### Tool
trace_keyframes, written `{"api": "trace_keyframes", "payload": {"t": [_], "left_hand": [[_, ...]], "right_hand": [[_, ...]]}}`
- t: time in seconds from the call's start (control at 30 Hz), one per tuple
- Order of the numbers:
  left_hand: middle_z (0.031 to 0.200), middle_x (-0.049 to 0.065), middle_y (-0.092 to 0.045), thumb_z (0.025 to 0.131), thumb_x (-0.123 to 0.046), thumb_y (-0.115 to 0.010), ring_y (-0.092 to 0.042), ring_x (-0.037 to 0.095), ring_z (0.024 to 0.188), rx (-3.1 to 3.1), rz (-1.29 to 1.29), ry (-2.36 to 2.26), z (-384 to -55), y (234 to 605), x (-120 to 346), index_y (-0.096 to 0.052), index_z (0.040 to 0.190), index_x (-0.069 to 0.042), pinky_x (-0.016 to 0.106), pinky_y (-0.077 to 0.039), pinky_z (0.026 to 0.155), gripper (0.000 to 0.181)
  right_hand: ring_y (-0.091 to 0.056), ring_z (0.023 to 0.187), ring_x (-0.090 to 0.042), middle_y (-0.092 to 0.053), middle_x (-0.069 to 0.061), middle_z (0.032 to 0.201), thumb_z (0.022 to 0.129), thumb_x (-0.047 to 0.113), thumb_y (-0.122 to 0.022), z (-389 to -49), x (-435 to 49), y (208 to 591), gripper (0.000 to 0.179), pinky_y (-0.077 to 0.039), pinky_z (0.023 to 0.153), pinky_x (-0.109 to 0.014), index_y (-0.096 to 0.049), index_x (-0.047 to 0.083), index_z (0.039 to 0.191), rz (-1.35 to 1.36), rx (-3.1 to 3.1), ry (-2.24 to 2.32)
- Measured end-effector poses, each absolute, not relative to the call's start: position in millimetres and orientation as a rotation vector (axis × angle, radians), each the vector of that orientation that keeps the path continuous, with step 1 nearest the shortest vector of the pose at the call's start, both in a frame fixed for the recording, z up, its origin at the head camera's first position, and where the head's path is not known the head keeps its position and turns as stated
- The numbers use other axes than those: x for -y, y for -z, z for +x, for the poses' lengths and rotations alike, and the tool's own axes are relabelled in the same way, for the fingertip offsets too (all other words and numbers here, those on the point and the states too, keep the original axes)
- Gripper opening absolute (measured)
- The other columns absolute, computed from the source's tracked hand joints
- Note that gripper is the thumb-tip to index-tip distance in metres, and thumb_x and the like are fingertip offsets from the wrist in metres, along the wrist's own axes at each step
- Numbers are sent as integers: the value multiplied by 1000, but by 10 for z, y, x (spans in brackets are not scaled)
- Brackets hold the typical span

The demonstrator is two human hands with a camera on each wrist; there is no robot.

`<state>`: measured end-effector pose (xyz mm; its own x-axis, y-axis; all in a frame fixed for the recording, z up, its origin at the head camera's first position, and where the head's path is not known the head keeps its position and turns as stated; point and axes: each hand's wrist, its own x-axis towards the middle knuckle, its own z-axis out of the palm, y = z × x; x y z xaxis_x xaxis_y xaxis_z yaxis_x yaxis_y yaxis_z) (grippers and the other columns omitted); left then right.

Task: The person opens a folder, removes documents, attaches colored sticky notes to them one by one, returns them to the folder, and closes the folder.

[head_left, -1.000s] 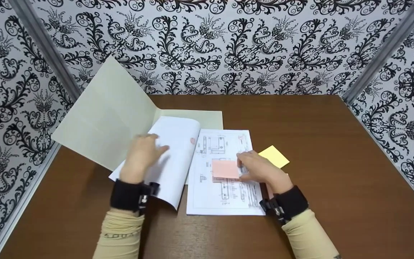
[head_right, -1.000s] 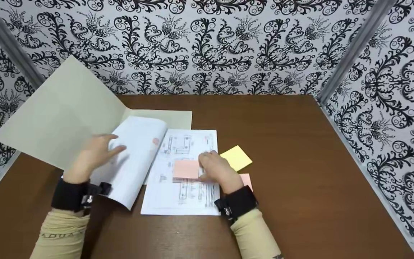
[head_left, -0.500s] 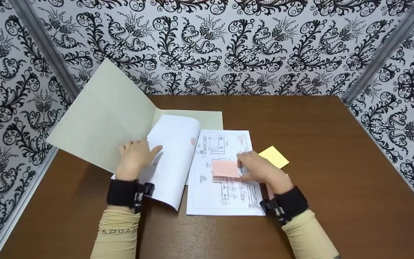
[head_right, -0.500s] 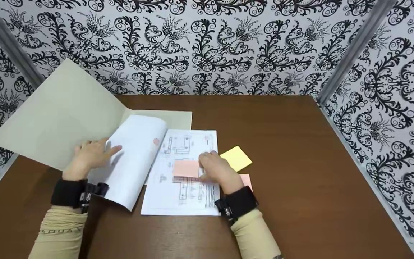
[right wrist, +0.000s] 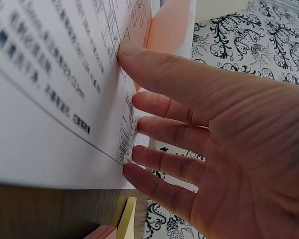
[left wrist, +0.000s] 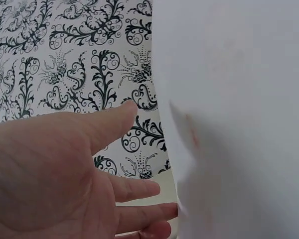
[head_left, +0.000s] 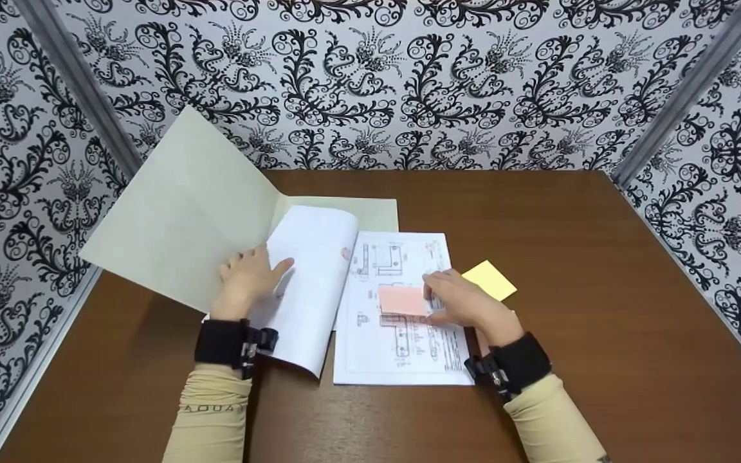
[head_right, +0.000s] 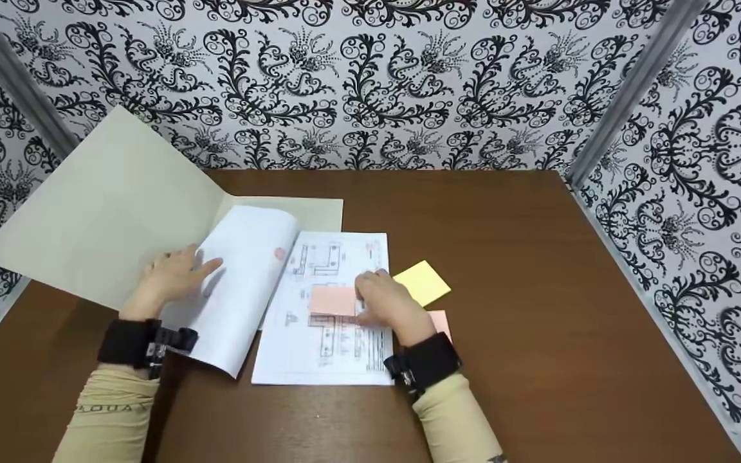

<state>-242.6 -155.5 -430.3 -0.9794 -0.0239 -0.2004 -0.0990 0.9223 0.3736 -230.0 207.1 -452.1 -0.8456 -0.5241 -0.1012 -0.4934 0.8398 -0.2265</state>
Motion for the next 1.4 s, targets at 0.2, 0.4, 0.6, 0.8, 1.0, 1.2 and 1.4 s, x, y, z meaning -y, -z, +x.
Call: {"api": "trace_keyframes", "payload": {"t": [0.2, 0.4, 0.6, 0.8, 1.0, 1.2, 1.4], "left_hand": [[154, 36, -31, 103, -56, -33, -27, 58, 141, -2881, -117, -624, -2456, 4312, 1567, -21, 155, 5, 68, -22, 113, 82], [157, 34, -28, 103, -56, -32, -23, 58, 144, -2832, -97, -699, -2456, 4293, 1567, -20, 155, 7, 71, -17, 116, 82], [153, 32, -37, 104, -42, -43, -37, 49, 142, -2759, -44, -930, -2456, 4266, 1567, -20, 155, 5, 60, -34, 116, 73], [149, 25, -46, 102, -21, -54, -53, 42, 130, -2759, 35, -1071, -2441, 4185, 1558, -26, 157, -2, 51, -50, 104, 65], [124, 15, -65, 98, -24, -62, -65, 25, 101, -2692, 174, -1254, -2408, 4090, 1484, -40, 152, -9, 35, -53, 86, 60], [106, 15, -70, 98, -20, -63, -64, 16, 79, -2641, 303, -1467, -2366, 4036, 1285, -57, 137, -5, 37, -58, 76, 42], [101, 15, -72, 95, -19, -67, -68, 14, 71, -2585, 418, -1590, -2338, 4033, 1017, -63, 126, -2, 30, -60, 63, 35]], "right_hand": [[-51, 108, -31, -61, -10, 102, 80, 17, -82, -2309, -2071, 4526, 33, -46, 89, -42, -55, 8, 98, -782, -2854, 303], [-50, 105, -30, -61, -9, 100, 80, 18, -82, -2315, -2070, 4535, 34, -46, 87, -40, -55, 8, 99, -779, -2853, 295], [-50, 107, -30, -61, -9, 101, 80, 19, -82, -2306, -2071, 4530, 34, -45, 88, -40, -56, 8, 100, -772, -2850, 318], [-52, 107, -32, -62, -10, 101, 80, 18, -83, -2304, -2085, 4533, 35, -46, 87, -42, -56, 7, 98, -844, -2867, 305], [-55, 111, -35, -64, -11, 102, 79, 18, -84, -2296, -2093, 4532, 35, -47, 90, -44, -56, 6, 97, -888, -2881, 291], [-54, 115, -35, -65, -11, 107, 79, 19, -83, -2305, -2082, 4535, 35, -48, 94, -45, -56, 7, 98, -855, -2871, 294], [-53, 114, -34, -64, -11, 107, 80, 18, -81, -2320, -2090, 4542, 33, -47, 94, -44, -57, 7, 99, -834, -2860, 296]]}}
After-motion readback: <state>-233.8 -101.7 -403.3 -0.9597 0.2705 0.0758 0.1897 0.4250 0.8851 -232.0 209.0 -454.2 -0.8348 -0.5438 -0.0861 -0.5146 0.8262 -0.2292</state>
